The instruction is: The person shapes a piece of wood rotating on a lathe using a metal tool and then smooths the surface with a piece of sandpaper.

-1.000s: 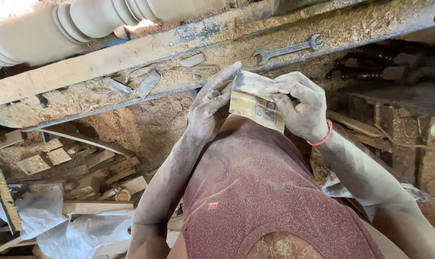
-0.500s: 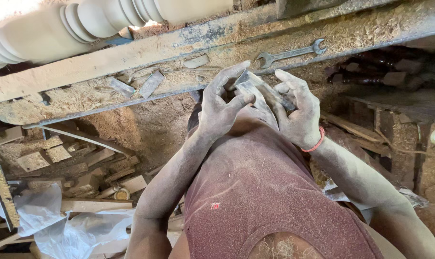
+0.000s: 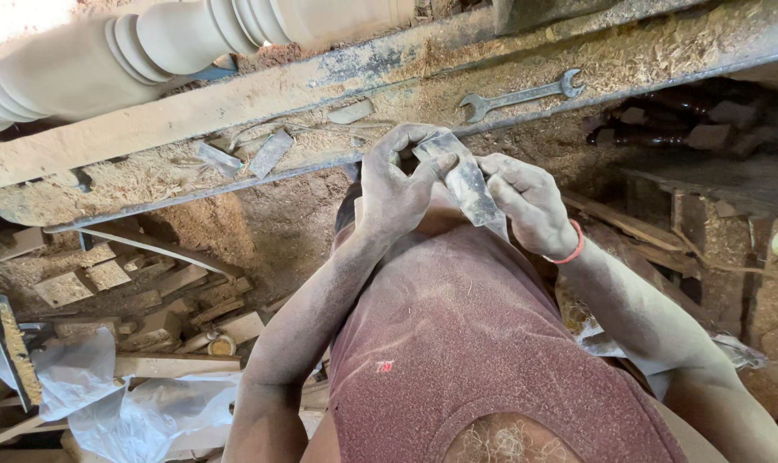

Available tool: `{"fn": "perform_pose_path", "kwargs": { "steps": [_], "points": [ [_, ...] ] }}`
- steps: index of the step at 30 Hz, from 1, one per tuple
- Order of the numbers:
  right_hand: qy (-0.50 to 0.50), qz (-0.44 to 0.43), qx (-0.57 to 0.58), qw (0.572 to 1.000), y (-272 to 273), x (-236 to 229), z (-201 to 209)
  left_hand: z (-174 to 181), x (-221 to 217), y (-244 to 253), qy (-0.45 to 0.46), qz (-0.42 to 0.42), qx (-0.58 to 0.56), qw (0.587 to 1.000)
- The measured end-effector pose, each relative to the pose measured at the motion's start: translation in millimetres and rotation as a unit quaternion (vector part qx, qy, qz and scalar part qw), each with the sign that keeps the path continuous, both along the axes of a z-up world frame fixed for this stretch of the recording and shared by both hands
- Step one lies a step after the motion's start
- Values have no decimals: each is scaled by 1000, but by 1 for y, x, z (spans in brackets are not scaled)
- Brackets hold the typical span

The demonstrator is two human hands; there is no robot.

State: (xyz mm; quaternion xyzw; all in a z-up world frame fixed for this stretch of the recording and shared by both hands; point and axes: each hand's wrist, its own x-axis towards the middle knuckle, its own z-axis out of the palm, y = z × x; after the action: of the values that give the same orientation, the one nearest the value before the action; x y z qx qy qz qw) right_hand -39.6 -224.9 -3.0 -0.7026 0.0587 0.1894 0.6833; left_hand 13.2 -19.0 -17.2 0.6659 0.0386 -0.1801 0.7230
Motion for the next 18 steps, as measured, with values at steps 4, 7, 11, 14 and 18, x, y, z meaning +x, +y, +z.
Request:
{"fn": "perform_pose_path", "kwargs": {
  "steps": [4,7,11,14,18],
  "points": [
    [-14,39,71,997,-3,7,13,-1,1,2,1,17,14,1000],
    [-116,82,-106,984,6,8,18,-3,2,1,-28,22,60,998],
    [-152,45,-240,958,23,2,24,-2,2,0,-36,34,68,996],
    [-171,20,-272,947,27,1,22,1,1,2,-31,24,103,994],
    [-104,-21,-196,975,24,-3,15,2,1,6,-35,1,63,997]
  ]
}}
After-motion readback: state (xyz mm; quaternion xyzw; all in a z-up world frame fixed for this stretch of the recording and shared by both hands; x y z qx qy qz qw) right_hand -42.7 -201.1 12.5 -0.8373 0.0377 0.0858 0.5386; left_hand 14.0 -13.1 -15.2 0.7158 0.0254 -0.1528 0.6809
